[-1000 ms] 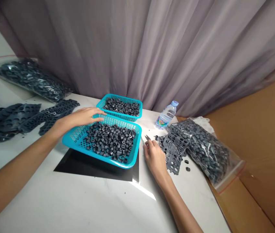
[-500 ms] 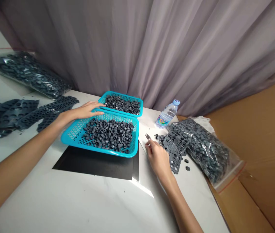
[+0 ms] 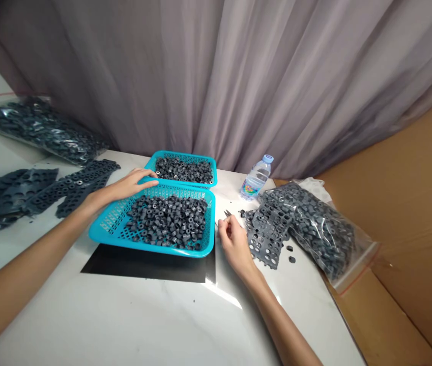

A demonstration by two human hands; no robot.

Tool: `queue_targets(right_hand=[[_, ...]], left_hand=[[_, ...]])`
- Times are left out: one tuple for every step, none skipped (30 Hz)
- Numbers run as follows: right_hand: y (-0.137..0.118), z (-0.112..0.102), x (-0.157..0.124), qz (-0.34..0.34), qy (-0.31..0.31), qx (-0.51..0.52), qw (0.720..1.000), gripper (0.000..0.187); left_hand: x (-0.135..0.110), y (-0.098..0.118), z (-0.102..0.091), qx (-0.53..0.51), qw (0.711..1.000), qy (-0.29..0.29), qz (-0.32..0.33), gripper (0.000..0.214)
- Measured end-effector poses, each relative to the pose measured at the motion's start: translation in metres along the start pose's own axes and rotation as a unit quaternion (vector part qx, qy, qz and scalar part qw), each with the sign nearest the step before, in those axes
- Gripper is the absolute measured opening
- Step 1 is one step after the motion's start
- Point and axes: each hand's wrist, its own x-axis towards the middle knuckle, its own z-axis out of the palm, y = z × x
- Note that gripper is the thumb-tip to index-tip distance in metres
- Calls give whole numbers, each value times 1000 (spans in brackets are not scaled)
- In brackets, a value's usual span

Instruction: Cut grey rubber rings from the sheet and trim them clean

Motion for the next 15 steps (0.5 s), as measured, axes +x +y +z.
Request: queue_targets(right_hand=[[-2, 2, -1, 3, -1, 27, 1000, 36], [-4, 3, -1, 7, -2, 51, 999, 36], [-5, 5, -2, 10, -2, 72, 997, 36], [-7, 5, -3, 14, -2, 91, 996, 36], [-8, 5, -3, 18, 0, 108, 994, 37], [-8, 5, -4, 23, 3, 122, 992, 37], [-8, 5, -4, 27, 7, 135, 990, 38], [-8, 5, -3, 31, 12, 146, 989, 38], [-8, 4, -3, 35, 16, 155, 987, 39], [-8, 4, -3, 38, 18, 164, 986, 39], [-8, 4, -2, 42, 18, 171, 984, 39], [-9, 3, -2, 45, 14, 177, 983, 40], [-9, 3, -2, 48, 8, 181, 982, 40], [-10, 3, -2, 49, 2, 184, 982, 41], [-11, 3, -3, 51, -4, 186, 981, 41]], left_hand=[[-1, 1, 0, -4, 1000, -5, -1, 60], [-2, 2, 0, -8, 1000, -11, -2, 60], [-4, 2, -1, -12, 1000, -18, -3, 59], [-4, 2, -2, -16, 999, -27, -4, 59], [-5, 3, -4, -20, 999, -37, -4, 58], [-6, 3, -6, -24, 999, -49, -4, 56], [-7, 4, -9, -28, 998, -60, -4, 55], [-7, 4, -12, -32, 997, -73, -3, 53], [-8, 5, -15, -38, 996, -86, -2, 51], [-8, 6, -17, -44, 994, -99, 1, 49], [-8, 7, -20, -52, 992, -112, 3, 46], [-9, 8, -22, -59, 991, -124, 6, 45], [-9, 9, -24, -66, 989, -134, 8, 43], [-10, 10, -26, -72, 987, -142, 9, 43], [-10, 10, -28, -76, 986, -148, 10, 42]])
